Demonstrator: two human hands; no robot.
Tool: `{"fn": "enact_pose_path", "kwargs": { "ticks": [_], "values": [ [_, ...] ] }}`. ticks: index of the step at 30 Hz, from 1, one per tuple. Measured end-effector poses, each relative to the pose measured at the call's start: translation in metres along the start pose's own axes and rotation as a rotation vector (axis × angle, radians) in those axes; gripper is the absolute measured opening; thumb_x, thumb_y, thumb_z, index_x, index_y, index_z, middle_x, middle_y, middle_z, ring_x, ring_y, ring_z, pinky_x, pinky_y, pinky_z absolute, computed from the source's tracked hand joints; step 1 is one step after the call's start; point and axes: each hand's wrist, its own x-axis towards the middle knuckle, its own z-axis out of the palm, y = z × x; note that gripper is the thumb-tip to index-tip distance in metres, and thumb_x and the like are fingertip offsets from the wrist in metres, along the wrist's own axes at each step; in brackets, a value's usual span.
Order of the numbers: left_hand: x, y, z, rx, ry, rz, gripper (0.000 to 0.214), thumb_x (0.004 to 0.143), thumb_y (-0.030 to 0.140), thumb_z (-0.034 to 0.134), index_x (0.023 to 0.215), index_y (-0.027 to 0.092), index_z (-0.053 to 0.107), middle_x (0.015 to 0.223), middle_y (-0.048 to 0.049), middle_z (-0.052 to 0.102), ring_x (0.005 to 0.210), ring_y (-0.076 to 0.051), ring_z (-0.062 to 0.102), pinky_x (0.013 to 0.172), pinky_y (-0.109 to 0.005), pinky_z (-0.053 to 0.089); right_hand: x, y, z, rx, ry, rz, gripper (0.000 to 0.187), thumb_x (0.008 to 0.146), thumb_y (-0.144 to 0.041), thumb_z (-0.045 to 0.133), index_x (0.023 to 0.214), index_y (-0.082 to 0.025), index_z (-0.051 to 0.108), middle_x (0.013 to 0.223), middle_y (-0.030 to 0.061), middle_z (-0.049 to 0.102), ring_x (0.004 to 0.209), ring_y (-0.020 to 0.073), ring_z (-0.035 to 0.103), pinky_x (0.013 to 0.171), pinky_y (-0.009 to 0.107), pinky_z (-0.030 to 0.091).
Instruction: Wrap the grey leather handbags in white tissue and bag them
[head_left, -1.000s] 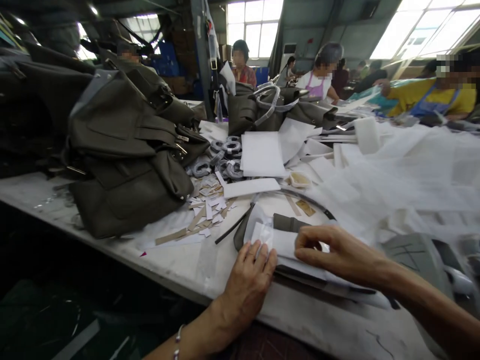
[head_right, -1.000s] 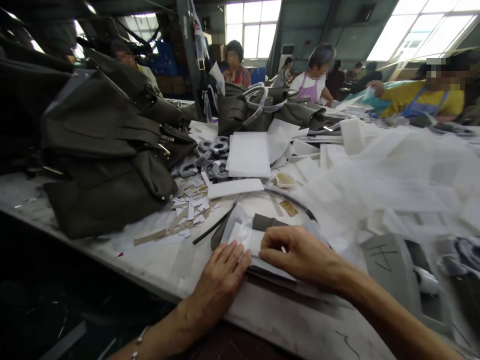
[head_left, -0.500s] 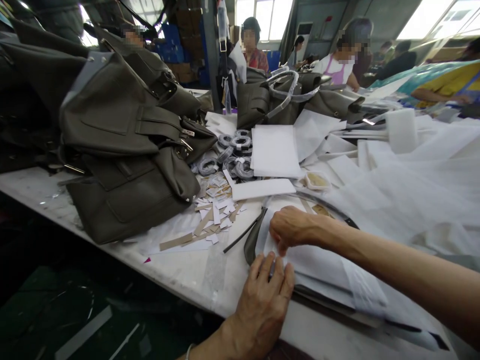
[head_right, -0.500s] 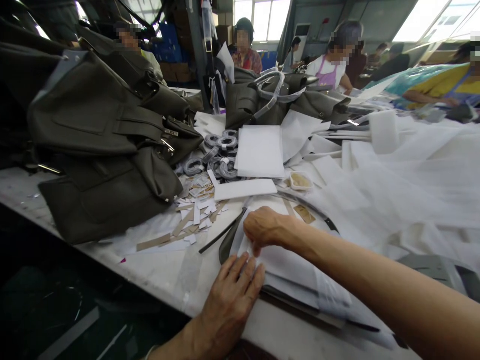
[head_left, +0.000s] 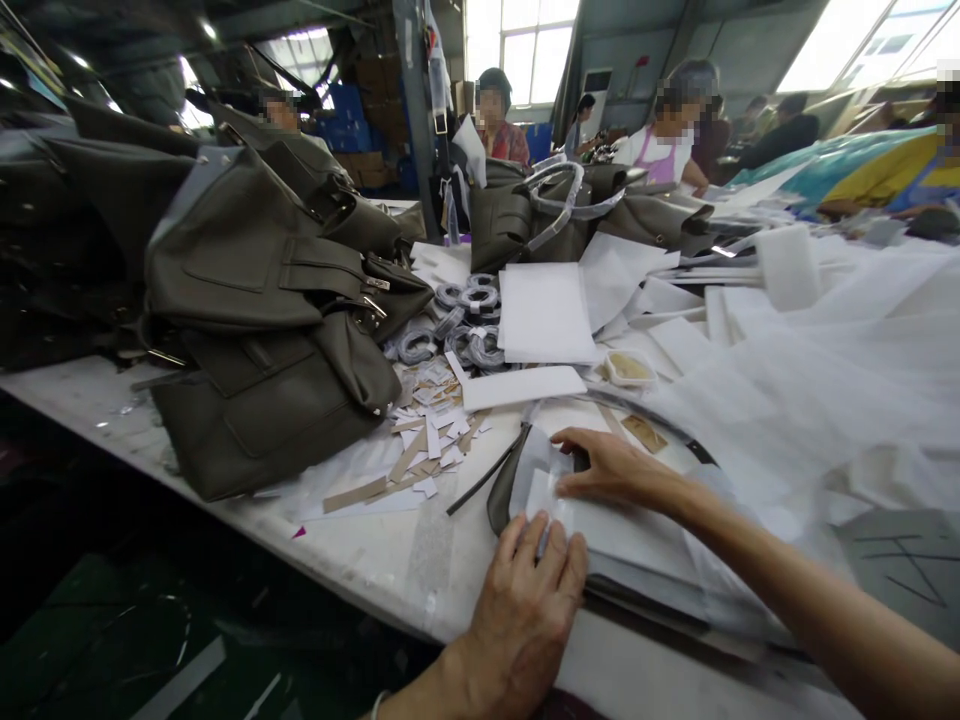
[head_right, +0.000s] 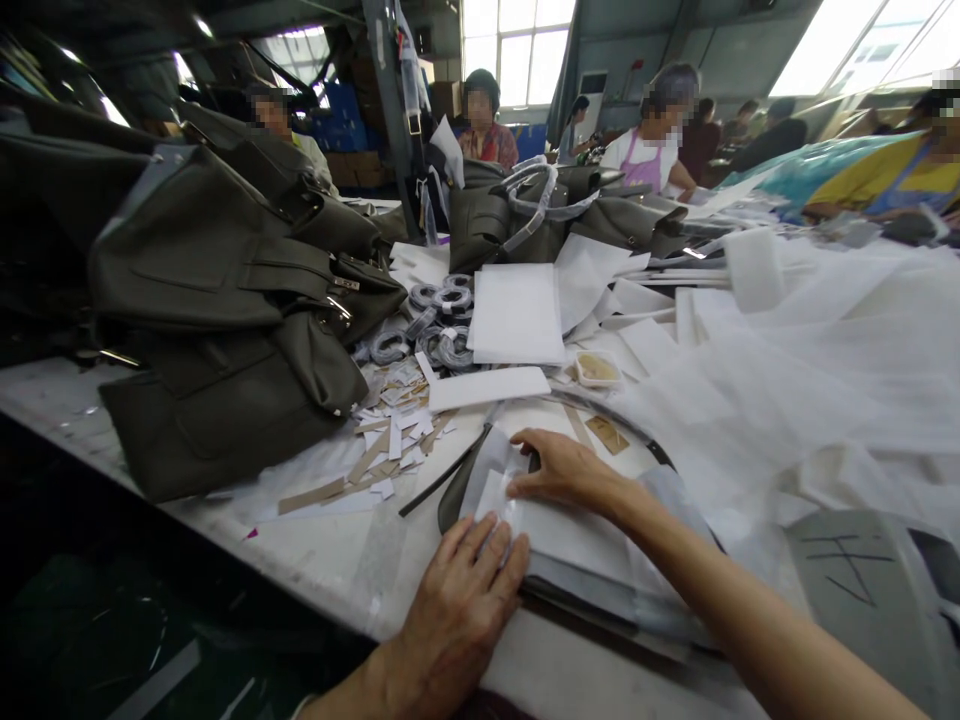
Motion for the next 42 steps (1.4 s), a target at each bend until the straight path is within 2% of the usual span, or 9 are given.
{"fn": "enact_pose_path", "kwargs": {
  "ticks": [6,11,16,20,24,27,33,37,42],
  "values": [
    [0.014,-0.011,-0.029,-0.201,-0.218,0.021,0.053,0.086,0.057,0.063,0.123,0.019,0.058,0.096,-0.0037,0.071,0.089,-0.022,0.067,0.083,-0.034,0.052,-0.013,-0.01,0.022,0.119,-0.026,0.007,0.051,0.077,-0.042,0.066,0.122,-0.019,0.062,0.118,0.0107,0.067,0.104,0.0275,0.062,0.091,0.039,0.046],
    [0.04,-0.047,-0.054,-0.358,-0.402,0.014,0.022,0.093,0.041,0.061,0.11,0.027,0.061,0.095,0.004,0.07,0.081,-0.013,0.068,0.071,-0.021,0.05,-0.04,-0.029,0.044,0.117,-0.018,0.001,0.04,0.079,-0.032,0.059,0.117,-0.021,0.063,0.115,0.0098,0.068,0.105,0.027,0.061,0.093,0.038,0.044],
    [0.106,-0.113,-0.012,-0.014,-0.35,-0.158,0.044,0.092,0.004,0.045,0.135,0.015,0.049,0.141,-0.0131,0.053,0.135,-0.025,0.045,0.111,-0.044,0.034,-0.046,-0.039,0.045,0.158,-0.061,0.087,0.044,0.076,-0.034,0.062,0.118,-0.021,0.064,0.115,0.0099,0.067,0.104,0.0274,0.061,0.092,0.039,0.043],
    [0.136,-0.146,0.029,-0.035,-0.386,-0.204,0.031,0.087,0.004,0.053,0.113,0.016,0.064,0.109,-0.0117,0.07,0.115,-0.026,0.061,0.099,-0.039,0.046,-0.045,-0.039,0.043,0.198,-0.074,0.117,0.046,0.072,-0.031,0.065,0.117,-0.02,0.065,0.114,0.0089,0.068,0.105,0.0269,0.06,0.093,0.038,0.042],
    [0.14,-0.167,0.032,-0.09,-0.291,-0.345,0.031,0.091,0.023,0.058,0.122,0.025,0.06,0.099,-0.0049,0.073,0.092,-0.022,0.07,0.081,-0.031,0.053,-0.043,-0.031,0.039,0.396,-0.018,0.101,0.038,0.079,-0.034,0.058,0.114,-0.022,0.066,0.113,0.0066,0.069,0.104,0.0242,0.061,0.092,0.035,0.045],
    [0.142,-0.197,0.019,-0.111,-0.173,-0.509,0.035,0.093,0.029,0.056,0.127,0.025,0.055,0.1,-0.0027,0.072,0.088,-0.02,0.07,0.078,-0.028,0.054,-0.025,-0.017,0.017,0.427,0.102,0.071,0.037,0.089,-0.042,0.048,0.114,-0.023,0.067,0.112,0.0059,0.07,0.101,0.0217,0.063,0.087,0.032,0.048],
    [0.136,-0.261,0.009,-0.008,0.114,-0.736,0.073,0.082,0.014,0.065,0.147,0.012,0.03,0.144,-0.0205,0.046,0.134,-0.032,0.046,0.108,-0.044,0.041,0.062,0.033,-0.035,-0.185,0.293,0.169,0.035,0.093,-0.025,0.046,0.122,-0.018,0.064,0.116,0.0101,0.069,0.105,0.0227,0.064,0.091,0.034,0.045],
    [0.115,-0.26,0.017,0.059,0.195,-0.635,0.084,0.076,0.009,0.07,0.149,0.011,0.027,0.153,-0.0226,0.033,0.142,-0.035,0.034,0.115,-0.049,0.032,0.107,0.048,-0.038,-0.287,0.279,0.272,0.035,0.092,-0.02,0.048,0.125,-0.017,0.059,0.123,0.015,0.065,0.111,0.0292,0.062,0.089,0.04,0.046],
    [0.105,-0.228,0.022,0.016,0.18,-0.509,0.046,0.082,0.008,0.064,0.126,0.017,0.056,0.142,-0.0143,0.049,0.139,-0.032,0.038,0.114,-0.05,0.032,0.127,0.042,-0.03,-0.421,0.274,0.355,0.034,0.09,-0.028,0.054,0.123,-0.017,0.055,0.122,0.0174,0.064,0.1,0.0328,0.066,0.078,0.043,0.048]
  ]
}}
